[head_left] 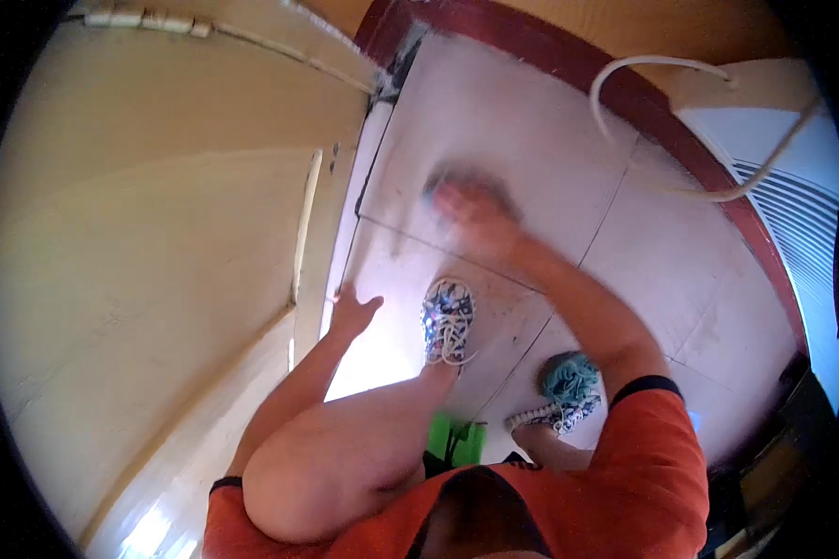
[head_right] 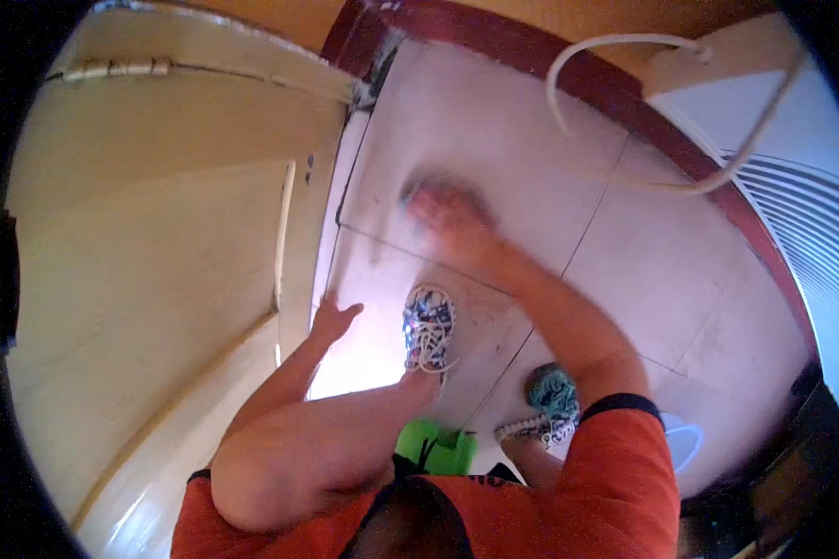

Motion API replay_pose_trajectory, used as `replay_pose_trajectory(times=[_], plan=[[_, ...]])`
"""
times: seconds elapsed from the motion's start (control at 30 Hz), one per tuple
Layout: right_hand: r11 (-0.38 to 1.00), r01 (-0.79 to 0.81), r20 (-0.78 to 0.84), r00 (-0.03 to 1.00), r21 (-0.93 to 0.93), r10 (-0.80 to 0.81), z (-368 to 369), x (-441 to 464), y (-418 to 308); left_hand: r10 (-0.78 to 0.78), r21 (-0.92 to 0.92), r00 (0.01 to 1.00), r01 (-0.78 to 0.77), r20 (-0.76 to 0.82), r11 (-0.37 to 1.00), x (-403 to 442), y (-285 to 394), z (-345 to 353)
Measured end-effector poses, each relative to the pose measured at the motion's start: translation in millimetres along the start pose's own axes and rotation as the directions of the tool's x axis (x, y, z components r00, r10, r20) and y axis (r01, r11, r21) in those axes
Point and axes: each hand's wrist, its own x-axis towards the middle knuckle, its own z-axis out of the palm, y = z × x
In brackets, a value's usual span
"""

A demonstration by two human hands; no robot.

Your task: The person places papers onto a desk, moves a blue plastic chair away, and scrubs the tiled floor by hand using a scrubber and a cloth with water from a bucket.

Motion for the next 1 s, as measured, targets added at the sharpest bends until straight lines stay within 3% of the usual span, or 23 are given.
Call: replay_pose_trajectory(times=[0.03, 0.07, 0.1, 0.13, 0.17, 0.23, 0.27, 0.3, 0.33, 0.4, 0.43, 0.5, 0.53, 0.57, 0.6, 0.63, 0.67, 0.7, 0.83, 0.87, 0.93, 1.0], plan=[[0.963, -0.146, 0.049, 0.986, -0.226, 0.161, -11, 12, 33, 0.050, 0.023, 0.994, -0.048, -0.094, 0.999, -6, -3, 8], [0.899, -0.345, -0.076, 0.938, -0.270, 0.337, -28, 23, 57, 0.028, 0.020, 0.996, -0.026, -0.081, 0.999, -13, -5, 15], [0.927, -0.363, -0.308, 0.896, -0.094, 0.320, -32, 38, 89, 0.064, 0.115, 0.991, -0.050, -0.119, 0.992, -15, -2, 20], [0.903, -0.430, -0.311, 0.859, -0.007, 0.407, -47, 62, 99, 0.107, 0.208, 0.982, -0.073, -0.157, 0.975, -16, 2, 22], [0.855, -0.505, -0.431, 0.802, -0.120, 0.413, -40, 90, 103, 0.077, 0.173, 0.990, -0.055, -0.121, 0.983, -18, 6, 20], [0.842, -0.509, -0.417, 0.814, -0.178, 0.404, -33, 129, 80, 0.069, 0.212, 0.995, -0.053, -0.071, 0.976, -12, 7, 14], [0.917, -0.330, -0.407, 0.887, -0.223, 0.220, -3, 142, 69, 0.067, 0.257, 0.998, -0.061, -0.012, 0.964, -11, 8, 11], [0.905, -0.312, -0.154, 0.948, -0.290, 0.278, -5, 144, 16, 0.038, 0.186, 0.999, -0.034, -0.017, 0.982, -12, 10, 6], [0.978, -0.199, -0.009, 0.980, 0.059, 0.200, 45, 147, -8, 0.043, 0.184, 0.999, -0.038, -0.022, 0.982, -10, 9, 3], [0.969, 0.098, -0.058, 0.994, 0.228, -0.087, 80, 87, -74, 0.038, 0.205, 0.997, -0.052, 0.069, 0.977, -5, 11, -1], [0.971, 0.094, -0.061, 0.995, 0.219, -0.083, 57, 82, -69, 0.049, 0.205, 0.997, -0.061, 0.066, 0.977, -4, 14, -7], [0.822, -0.057, 0.254, 0.961, 0.567, -0.109, -8, 67, -53, -0.012, 0.100, 0.987, -0.005, 0.162, 0.995, -5, 19, -18], [0.751, -0.165, 0.284, 0.958, 0.639, -0.031, -5, 83, -19, -0.008, 0.101, 0.985, -0.009, 0.174, 0.995, -2, 14, -11], [0.968, -0.200, 0.225, 0.961, 0.153, 0.163, -35, 98, 9, 0.008, 0.105, 0.996, -0.017, 0.090, 0.994, 1, 5, 0], [0.964, -0.217, 0.023, 0.974, -0.155, 0.223, -29, 113, 58, 0.029, 0.109, 1.000, -0.029, 0.001, 0.994, 0, 0, 7], [0.939, -0.329, -0.345, 0.897, -0.104, 0.276, -35, 120, 96, 0.052, 0.227, 0.998, -0.044, -0.029, 0.973, -6, 5, 12], [0.891, -0.397, -0.232, 0.909, -0.221, 0.347, -63, 131, 105, 0.034, 0.207, 0.999, -0.029, -0.020, 0.978, -11, 10, 11], [0.890, -0.450, -0.232, 0.876, -0.073, 0.423, -60, 149, 117, 0.036, 0.254, 0.999, -0.030, -0.022, 0.967, -9, 7, 15], [0.885, -0.447, -0.137, 0.892, -0.128, 0.431, -71, 156, 112, -0.014, 0.347, 1.000, 0.006, 0.020, 0.938, -14, 13, 14], [0.884, -0.448, -0.137, 0.892, -0.135, 0.431, -72, 142, 117, -0.008, 0.343, 1.000, 0.001, 0.021, 0.939, -11, 11, 13], [0.875, -0.476, -0.173, 0.858, 0.082, 0.483, -74, 92, 140, 0.027, 0.303, 0.998, -0.043, 0.058, 0.952, -8, 3, 12], [0.816, -0.568, -0.278, 0.805, -0.109, 0.523, -62, 18, 152, 0.014, 0.312, 0.998, -0.030, 0.055, 0.950, -7, 1, 14]])
